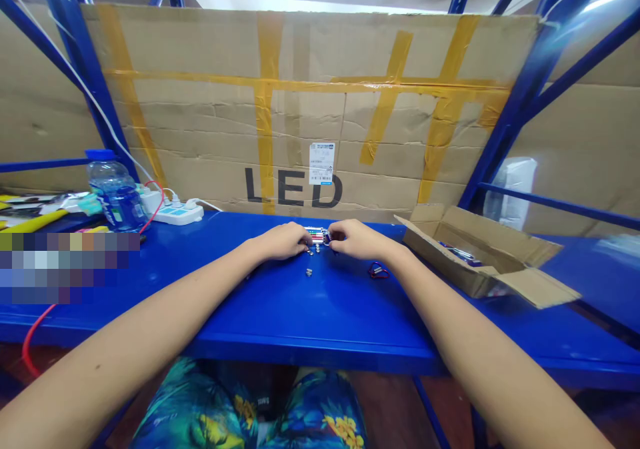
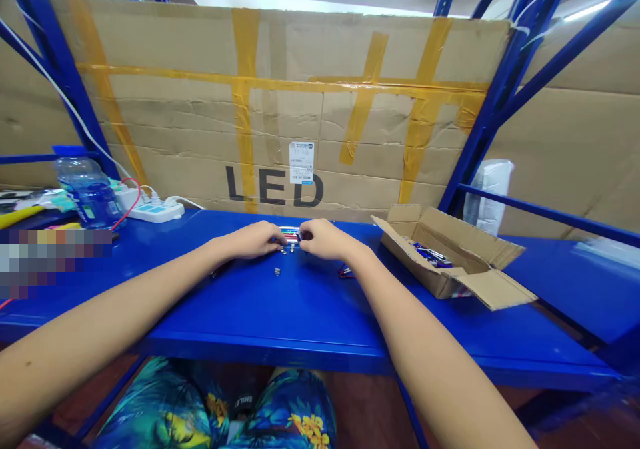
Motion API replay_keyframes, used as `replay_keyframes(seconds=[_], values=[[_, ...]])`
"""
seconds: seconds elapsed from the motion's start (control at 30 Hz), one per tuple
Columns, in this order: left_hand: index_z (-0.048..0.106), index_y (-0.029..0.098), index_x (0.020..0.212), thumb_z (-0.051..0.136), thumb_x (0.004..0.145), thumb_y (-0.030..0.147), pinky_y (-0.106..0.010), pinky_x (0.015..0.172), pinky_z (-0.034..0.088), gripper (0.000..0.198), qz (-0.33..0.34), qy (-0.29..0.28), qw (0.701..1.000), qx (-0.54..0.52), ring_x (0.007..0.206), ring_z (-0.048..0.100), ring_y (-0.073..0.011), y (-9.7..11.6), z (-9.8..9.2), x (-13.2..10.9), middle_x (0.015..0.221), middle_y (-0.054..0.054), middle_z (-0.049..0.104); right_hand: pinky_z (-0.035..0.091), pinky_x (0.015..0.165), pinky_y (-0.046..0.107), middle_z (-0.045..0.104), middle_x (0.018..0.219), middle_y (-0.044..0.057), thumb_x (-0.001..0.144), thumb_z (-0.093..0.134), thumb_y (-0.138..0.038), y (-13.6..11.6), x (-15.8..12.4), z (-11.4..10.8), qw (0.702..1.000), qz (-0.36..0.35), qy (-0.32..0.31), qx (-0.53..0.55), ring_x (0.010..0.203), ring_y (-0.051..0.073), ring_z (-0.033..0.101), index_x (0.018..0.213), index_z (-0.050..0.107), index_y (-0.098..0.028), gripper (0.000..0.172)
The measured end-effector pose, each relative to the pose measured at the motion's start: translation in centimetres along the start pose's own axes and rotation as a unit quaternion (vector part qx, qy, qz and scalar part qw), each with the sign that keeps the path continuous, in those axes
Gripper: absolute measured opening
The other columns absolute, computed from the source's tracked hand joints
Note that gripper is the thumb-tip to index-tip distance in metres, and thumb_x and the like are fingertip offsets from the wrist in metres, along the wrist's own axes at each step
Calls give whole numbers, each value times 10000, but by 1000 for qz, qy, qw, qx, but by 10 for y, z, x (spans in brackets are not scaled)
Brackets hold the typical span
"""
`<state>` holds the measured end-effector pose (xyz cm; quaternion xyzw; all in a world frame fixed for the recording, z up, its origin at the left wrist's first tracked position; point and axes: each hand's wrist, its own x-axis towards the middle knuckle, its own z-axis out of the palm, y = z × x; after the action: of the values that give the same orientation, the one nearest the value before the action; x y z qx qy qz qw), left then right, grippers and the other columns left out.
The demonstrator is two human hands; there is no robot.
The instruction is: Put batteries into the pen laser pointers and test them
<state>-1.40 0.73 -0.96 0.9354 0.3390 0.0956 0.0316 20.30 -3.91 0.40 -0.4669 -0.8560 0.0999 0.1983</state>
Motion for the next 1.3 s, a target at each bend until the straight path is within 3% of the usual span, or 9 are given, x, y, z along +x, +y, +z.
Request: replay_keyframes(seconds=[0.17, 0.3, 0.5, 0.57, 0.73, 0.83, 0.97, 1.13, 1.3], values=[[703, 193, 888, 553, 811, 201, -261, 727, 433, 169, 4, -12, 1000, -2, 817, 640, -202, -1, 3, 2, 884, -69, 715, 345, 564, 252, 612, 682, 4, 717, 507, -159, -3, -1, 1, 999, 18, -31, 31, 628, 135, 525, 735, 565, -171, 62], [666, 168, 852, 565, 777, 179, -249, 645, 409, 126, -31, -39, 999, -13, 746, 613, -181, 0, 0, 3, 844, -65, 698, 401, 570, 248, 653, 756, 21, 699, 511, -150, 2, 0, 3, 991, 27, -78, 103, 611, 131, 565, 765, 576, -166, 94], [627, 165, 780, 565, 756, 197, -244, 557, 359, 74, -59, -78, 995, -27, 641, 559, -147, 2, -7, -1, 741, -27, 664, 466, 628, 253, 687, 864, 48, 725, 503, -149, 13, 2, 7, 974, -11, -113, 197, 699, 139, 605, 854, 625, -161, 178], [629, 163, 759, 563, 760, 198, -245, 549, 356, 75, -45, -47, 998, -25, 621, 556, -144, 4, -8, -3, 715, -24, 660, 476, 648, 252, 685, 871, 43, 727, 507, -144, 14, 3, 8, 969, -23, -118, 218, 722, 138, 606, 855, 639, -162, 184], [666, 162, 890, 543, 849, 206, -239, 647, 422, 137, 40, 172, 981, -76, 725, 610, -141, 19, -9, -3, 824, -31, 705, 509, 693, 266, 673, 837, 32, 731, 557, -164, 15, 2, 6, 957, -12, -100, 271, 767, 146, 615, 861, 661, -161, 166], [674, 165, 927, 554, 867, 177, -241, 682, 449, 135, 101, 235, 964, -78, 737, 625, -134, 29, -5, -2, 836, -28, 711, 535, 703, 292, 673, 805, 33, 731, 607, -199, 17, 2, 6, 949, 3, -86, 305, 779, 161, 630, 878, 665, -158, 164], [683, 155, 959, 544, 889, 159, -267, 733, 474, 156, 154, 259, 952, -45, 795, 637, -154, 33, 1, 1, 868, -59, 703, 557, 705, 324, 680, 795, 38, 723, 654, -226, 15, 1, 5, 936, 15, -83, 342, 760, 168, 642, 901, 677, -147, 197], [690, 167, 986, 508, 917, 167, -271, 748, 472, 195, 172, 240, 955, -30, 801, 619, -151, 28, 4, 0, 878, -61, 667, 554, 745, 334, 681, 792, 40, 715, 691, -255, 14, 0, 4, 924, 20, -88, 371, 757, 163, 643, 875, 685, -144, 194], [697, 194, 1000, 513, 906, 179, -257, 720, 452, 207, 168, 197, 966, -27, 776, 606, -138, 28, 0, -3, 909, -47, 662, 510, 783, 323, 693, 795, 25, 693, 670, -215, 22, 2, 4, 946, 7, -78, 313, 763, 163, 634, 842, 709, -151, 167]])
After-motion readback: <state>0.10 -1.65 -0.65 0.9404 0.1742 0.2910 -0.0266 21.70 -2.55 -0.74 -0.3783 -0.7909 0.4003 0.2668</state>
